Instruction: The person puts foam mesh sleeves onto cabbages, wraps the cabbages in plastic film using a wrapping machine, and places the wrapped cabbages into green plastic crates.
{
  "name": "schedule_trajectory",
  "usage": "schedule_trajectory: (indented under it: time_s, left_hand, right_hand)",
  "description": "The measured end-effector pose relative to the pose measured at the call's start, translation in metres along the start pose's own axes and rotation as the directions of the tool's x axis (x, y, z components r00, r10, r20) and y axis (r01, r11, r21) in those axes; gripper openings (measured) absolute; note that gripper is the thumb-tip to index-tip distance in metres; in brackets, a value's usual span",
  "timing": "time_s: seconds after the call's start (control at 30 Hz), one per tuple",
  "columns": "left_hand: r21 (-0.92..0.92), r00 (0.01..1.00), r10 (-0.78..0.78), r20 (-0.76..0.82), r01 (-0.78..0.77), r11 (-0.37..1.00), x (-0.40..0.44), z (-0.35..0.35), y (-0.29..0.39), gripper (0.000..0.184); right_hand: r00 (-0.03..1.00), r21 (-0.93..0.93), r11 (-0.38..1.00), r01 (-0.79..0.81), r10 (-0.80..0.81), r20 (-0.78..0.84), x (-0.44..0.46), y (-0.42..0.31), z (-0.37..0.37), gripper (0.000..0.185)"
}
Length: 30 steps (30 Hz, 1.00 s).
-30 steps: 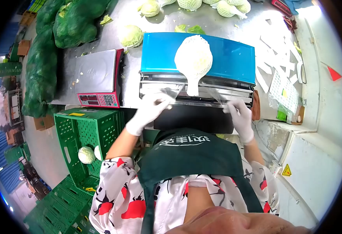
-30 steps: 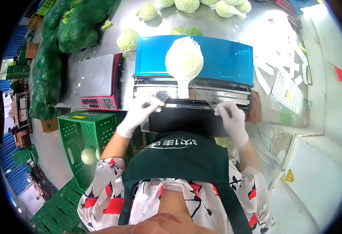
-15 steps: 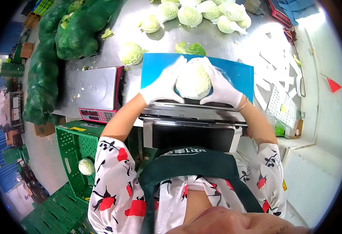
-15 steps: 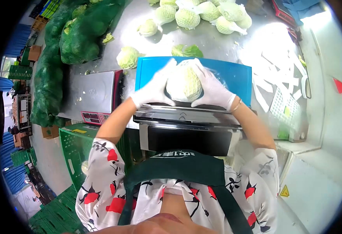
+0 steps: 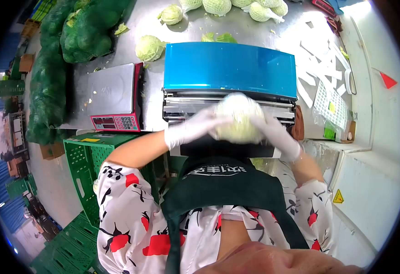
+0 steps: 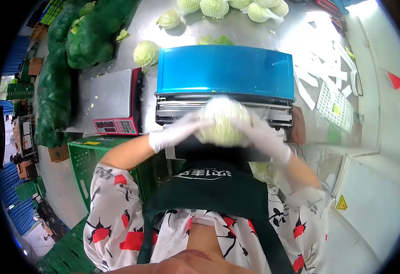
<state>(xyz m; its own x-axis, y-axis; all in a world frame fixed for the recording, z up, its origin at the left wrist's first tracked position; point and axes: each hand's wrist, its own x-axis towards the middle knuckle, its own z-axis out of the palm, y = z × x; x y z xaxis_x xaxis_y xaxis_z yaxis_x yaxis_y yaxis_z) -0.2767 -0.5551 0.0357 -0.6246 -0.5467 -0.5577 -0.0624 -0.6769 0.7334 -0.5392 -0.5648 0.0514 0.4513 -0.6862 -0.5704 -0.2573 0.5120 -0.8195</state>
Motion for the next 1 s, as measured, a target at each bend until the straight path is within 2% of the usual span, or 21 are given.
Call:
schedule_trajectory:
  time_s: [0.03,0.1,0.17,0.23,0.3,0.37,0.4,0.47,0.53,0.6,0.63,0.67,0.7,0.73,0.77,0.8,0.83,0.9,0.93,0.97,1.0]
  left_hand:
    - [0.072,0.996,-0.072,0.044,0.068,0.995,-0.011,0.012,-0.010,0.068]
    - [0.152,0.997,0.064,0.040,-0.069,0.986,-0.016,0.030,-0.066,0.065]
    - [0.009,0.986,-0.120,0.118,0.120,0.993,-0.019,0.035,-0.075,0.071]
    - [-0.066,0.935,-0.335,0.117,0.344,0.937,-0.012,0.033,-0.076,0.076]
    - [-0.198,0.964,-0.259,0.055,0.265,0.944,0.014,0.021,-0.126,0.078]
    - [-0.289,0.960,-0.278,0.024,0.273,0.918,0.017,0.012,-0.133,0.075]
    - [-0.350,0.965,-0.259,0.046,0.259,0.900,0.015,0.011,-0.137,0.072]
    - [-0.434,0.962,-0.260,0.085,0.271,0.860,0.007,0.009,-0.147,0.071]
    - [-0.529,0.962,-0.241,0.130,0.273,0.803,-0.007,0.007,-0.151,0.069]
    - [-0.501,0.992,-0.113,0.052,0.124,0.856,-0.020,0.010,-0.159,0.065]
    - [-0.483,0.999,-0.046,0.013,0.046,0.874,-0.025,0.013,-0.165,0.063]
    - [-0.418,0.980,-0.094,-0.175,0.012,0.908,-0.027,0.020,-0.172,0.052]
    - [0.015,0.930,0.015,-0.366,-0.011,1.000,-0.031,0.025,-0.178,0.048]
    - [0.443,0.858,0.194,-0.475,0.043,0.895,-0.036,0.027,-0.182,0.044]
    - [0.771,0.781,0.402,-0.478,0.155,0.617,-0.041,0.029,-0.186,0.041]
    - [0.878,0.604,0.682,-0.413,0.065,0.474,-0.038,0.026,-0.207,0.032]
    - [0.716,0.581,0.643,-0.498,-0.142,0.683,-0.035,0.032,-0.202,0.031]
    - [0.237,0.615,0.285,-0.735,-0.161,0.958,-0.042,0.041,-0.165,0.030]
    - [0.117,0.589,0.279,-0.758,-0.298,0.947,-0.036,0.025,-0.181,0.032]
    - [0.042,0.628,0.263,-0.732,-0.343,0.938,-0.040,0.024,-0.176,0.029]
    - [-0.075,0.719,0.137,-0.681,-0.255,0.964,-0.043,0.024,-0.183,0.029]
  right_hand:
    - [0.997,0.042,0.997,-0.063,0.060,0.054,-0.017,0.020,0.004,0.068]
    - [0.983,0.252,0.968,-0.016,-0.031,0.181,-0.053,0.040,0.022,0.068]
    - [0.977,0.335,0.935,-0.119,0.050,0.210,-0.063,0.051,0.039,0.067]
    - [0.973,0.303,0.933,-0.192,0.142,0.180,-0.046,0.078,0.039,0.067]
    - [0.963,0.159,0.956,-0.248,0.225,0.145,-0.025,0.092,0.033,0.068]
    - [0.937,0.192,0.936,-0.294,0.242,0.253,-0.002,0.104,0.025,0.065]
    - [0.888,0.364,0.829,-0.425,0.306,0.342,0.008,0.116,0.019,0.061]
    - [0.766,0.606,0.470,-0.641,0.350,0.539,0.018,0.133,0.005,0.054]
    - [0.810,0.573,0.583,-0.577,0.317,0.493,0.006,0.136,0.001,0.055]
    - [0.862,0.516,0.707,-0.483,0.281,0.422,-0.005,0.152,-0.004,0.047]
    - [0.938,0.275,0.909,-0.313,0.249,0.243,-0.016,0.150,0.002,0.043]
    - [0.985,-0.032,0.988,-0.149,0.151,0.080,-0.031,0.144,0.009,0.039]
    - [0.999,-0.355,0.935,-0.019,0.004,-0.042,-0.042,0.142,0.015,0.034]
    - [0.886,-0.690,0.671,0.271,-0.454,-0.092,-0.041,0.153,0.018,0.024]
    - [0.910,-0.533,0.823,0.199,-0.357,-0.212,-0.045,0.162,0.019,0.022]
    - [0.922,-0.346,0.930,0.122,-0.236,-0.308,-0.049,0.170,0.020,0.020]
    - [0.922,-0.140,0.989,0.047,-0.097,-0.376,-0.052,0.171,0.025,0.018]
    - [0.896,0.199,0.977,-0.079,0.157,-0.416,-0.054,0.146,0.026,0.018]
    - [0.900,0.269,0.958,-0.104,0.206,-0.385,-0.056,0.139,0.019,0.023]
    - [0.902,0.338,0.932,-0.131,0.253,-0.349,-0.060,0.138,0.013,0.029]
    - [0.926,0.062,0.993,-0.100,0.116,-0.360,-0.064,0.162,0.007,0.028]
